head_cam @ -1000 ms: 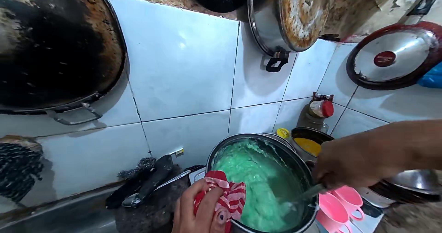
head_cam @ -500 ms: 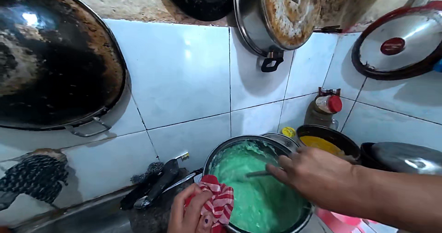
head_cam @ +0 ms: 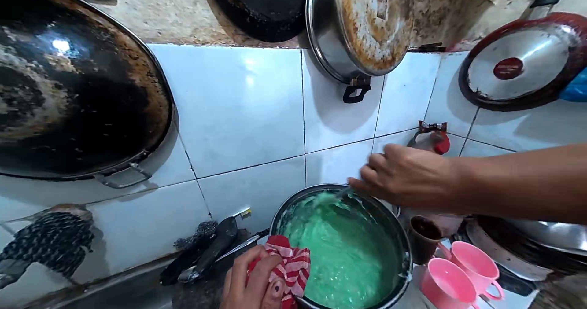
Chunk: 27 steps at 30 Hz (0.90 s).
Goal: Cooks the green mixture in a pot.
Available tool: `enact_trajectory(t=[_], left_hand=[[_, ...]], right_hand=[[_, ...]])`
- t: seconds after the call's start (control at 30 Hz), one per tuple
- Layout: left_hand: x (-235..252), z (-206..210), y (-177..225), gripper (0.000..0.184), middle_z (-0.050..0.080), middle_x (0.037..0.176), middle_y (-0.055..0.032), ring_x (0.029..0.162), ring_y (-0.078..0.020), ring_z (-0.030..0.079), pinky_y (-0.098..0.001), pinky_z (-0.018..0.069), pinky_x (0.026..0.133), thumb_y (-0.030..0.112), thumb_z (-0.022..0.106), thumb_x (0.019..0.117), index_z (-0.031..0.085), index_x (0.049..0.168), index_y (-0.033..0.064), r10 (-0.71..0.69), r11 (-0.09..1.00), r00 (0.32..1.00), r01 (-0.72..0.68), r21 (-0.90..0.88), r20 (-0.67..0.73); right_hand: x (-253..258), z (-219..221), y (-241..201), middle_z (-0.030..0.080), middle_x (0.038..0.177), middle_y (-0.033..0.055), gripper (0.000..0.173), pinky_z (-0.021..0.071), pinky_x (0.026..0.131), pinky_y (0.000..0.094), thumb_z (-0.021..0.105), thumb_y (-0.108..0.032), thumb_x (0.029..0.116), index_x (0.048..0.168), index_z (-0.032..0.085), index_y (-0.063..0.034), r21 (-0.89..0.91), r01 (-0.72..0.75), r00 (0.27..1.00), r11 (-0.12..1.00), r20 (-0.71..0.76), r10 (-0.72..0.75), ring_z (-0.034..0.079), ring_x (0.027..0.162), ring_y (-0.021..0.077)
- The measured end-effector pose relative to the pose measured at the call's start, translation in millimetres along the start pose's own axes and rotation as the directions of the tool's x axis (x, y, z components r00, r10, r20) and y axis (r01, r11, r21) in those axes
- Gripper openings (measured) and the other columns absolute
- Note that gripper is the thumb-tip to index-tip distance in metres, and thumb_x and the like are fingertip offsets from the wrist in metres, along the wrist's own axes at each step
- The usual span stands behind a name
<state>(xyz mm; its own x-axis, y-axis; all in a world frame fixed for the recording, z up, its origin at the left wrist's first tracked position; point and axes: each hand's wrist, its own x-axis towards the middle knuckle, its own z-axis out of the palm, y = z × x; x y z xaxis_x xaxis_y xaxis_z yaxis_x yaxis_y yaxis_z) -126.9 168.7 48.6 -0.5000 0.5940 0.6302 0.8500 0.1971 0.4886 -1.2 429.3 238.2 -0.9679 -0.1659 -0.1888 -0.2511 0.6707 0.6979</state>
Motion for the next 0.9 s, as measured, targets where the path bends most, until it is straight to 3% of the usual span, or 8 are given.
enact_trajectory(t=[0.1,0.23,0.37,0.53,0.63,0.7,0.8,0.9], left_hand=[[-1.6,4.9,-1.9,0.044,0.058,0.119,-0.0284,0.11,-0.0398,0.057,-0.0502,0.0482,0.093,0.029,0.038,0.1089,0.068,0.115,-0.0016,-0.013,0.999,0.999,0.012,-0.033,-0.044],[-0.8,6.0,-0.7,0.042,0.058,0.12,-0.0271,0.11,-0.0398,0.057,-0.051,0.0487,0.093,0.029,0.037,0.1082,0.067,0.116,-0.0004,-0.016,1.0,0.999,0.014,-0.024,-0.047],[1.1,-1.8,1.1,0.048,0.057,0.123,-0.0288,0.11,-0.0431,0.057,-0.0546,0.0491,0.091,0.033,0.034,0.1088,0.066,0.118,-0.0016,-0.01,1.0,1.0,0.01,0.021,0.014],[-0.3,0.5,1.6,0.045,0.057,0.123,-0.0292,0.11,-0.0434,0.057,-0.0542,0.0492,0.092,0.03,0.037,0.1081,0.067,0.119,-0.0012,-0.023,1.0,1.0,0.023,0.007,0.005],[-2.9,7.6,-2.3,0.047,0.057,0.121,-0.028,0.113,-0.039,0.056,-0.0507,0.0479,0.095,0.031,0.035,0.1089,0.066,0.119,-0.0024,-0.016,0.997,0.998,0.012,-0.071,-0.052],[-5.4,12.7,-7.6,0.05,0.055,0.12,-0.0248,0.115,-0.0304,0.054,-0.0417,0.0461,0.101,0.035,0.032,0.11,0.064,0.119,-0.0029,-0.002,0.99,0.995,-0.012,-0.14,-0.105],[-5.2,15.0,-15.3,0.057,0.054,0.117,-0.0226,0.117,-0.023,0.052,-0.0329,0.0436,0.104,0.042,0.029,0.1106,0.062,0.119,-0.0038,0.042,0.981,0.993,-0.063,-0.183,-0.114],[-0.9,9.9,-18.6,0.057,0.056,0.119,-0.026,0.117,-0.0294,0.053,-0.0417,0.0429,0.103,0.041,0.03,0.1105,0.064,0.117,-0.0038,0.053,0.984,0.996,-0.065,-0.168,-0.076]], right_hand=[[-38.8,-8.4,-12.0,0.065,0.09,0.0146,0.026,0.0526,0.063,0.0465,0.064,-0.006,0.0939,0.12,0.067,-0.0077,0.092,-0.113,0.974,0.989,0.209,0.092,0.066,0.077,0.0342],[-27.1,1.1,-14.8,0.064,0.079,0.01,0.029,0.0469,0.05,0.0395,0.06,-0.001,0.0929,0.119,0.071,-0.0099,-0.083,0.014,0.968,0.996,-0.25,-0.034,0.063,0.063,0.0281],[24.5,21.1,-3.9,0.068,0.1,0.0145,0.036,0.0521,0.068,0.0447,0.054,0.006,0.0981,0.132,0.063,-0.0045,-0.102,0.112,0.958,0.988,-0.253,-0.135,0.067,0.087,0.0325],[-21.8,2.9,-18.5,0.066,0.106,0.023,0.04,0.0548,0.075,0.0524,0.051,0.003,0.0987,0.138,0.056,-0.0007,0.2,-0.167,0.925,0.966,0.372,0.083,0.067,0.092,0.0421],[-39.1,-25.2,-15.1,0.068,0.103,0.0187,0.044,0.0539,0.067,0.0522,0.059,-0.009,0.0992,0.143,0.06,-0.0181,0.209,-0.313,0.837,0.927,0.522,0.165,0.068,0.083,0.0379],[-31.4,-25.2,-15.2,0.068,0.099,0.0162,0.043,0.0535,0.063,0.0504,0.059,-0.01,0.0985,0.14,0.062,-0.0212,0.193,-0.341,0.863,0.92,0.452,0.225,0.068,0.078,0.0357],[8.2,-14.9,-31.2,0.068,0.101,0.0207,0.031,0.0541,0.069,0.055,0.054,-0.003,0.0995,0.128,0.066,-0.0065,0.263,-0.394,0.886,0.881,0.364,0.287,0.068,0.084,0.0406],[15.6,22.7,-51.8,0.066,0.086,0.0174,0.033,0.054,0.053,0.0498,0.066,0.0,0.0894,0.121,0.069,-0.0087,0.269,-0.151,0.976,0.951,-0.113,0.187,0.067,0.067,0.0363]])
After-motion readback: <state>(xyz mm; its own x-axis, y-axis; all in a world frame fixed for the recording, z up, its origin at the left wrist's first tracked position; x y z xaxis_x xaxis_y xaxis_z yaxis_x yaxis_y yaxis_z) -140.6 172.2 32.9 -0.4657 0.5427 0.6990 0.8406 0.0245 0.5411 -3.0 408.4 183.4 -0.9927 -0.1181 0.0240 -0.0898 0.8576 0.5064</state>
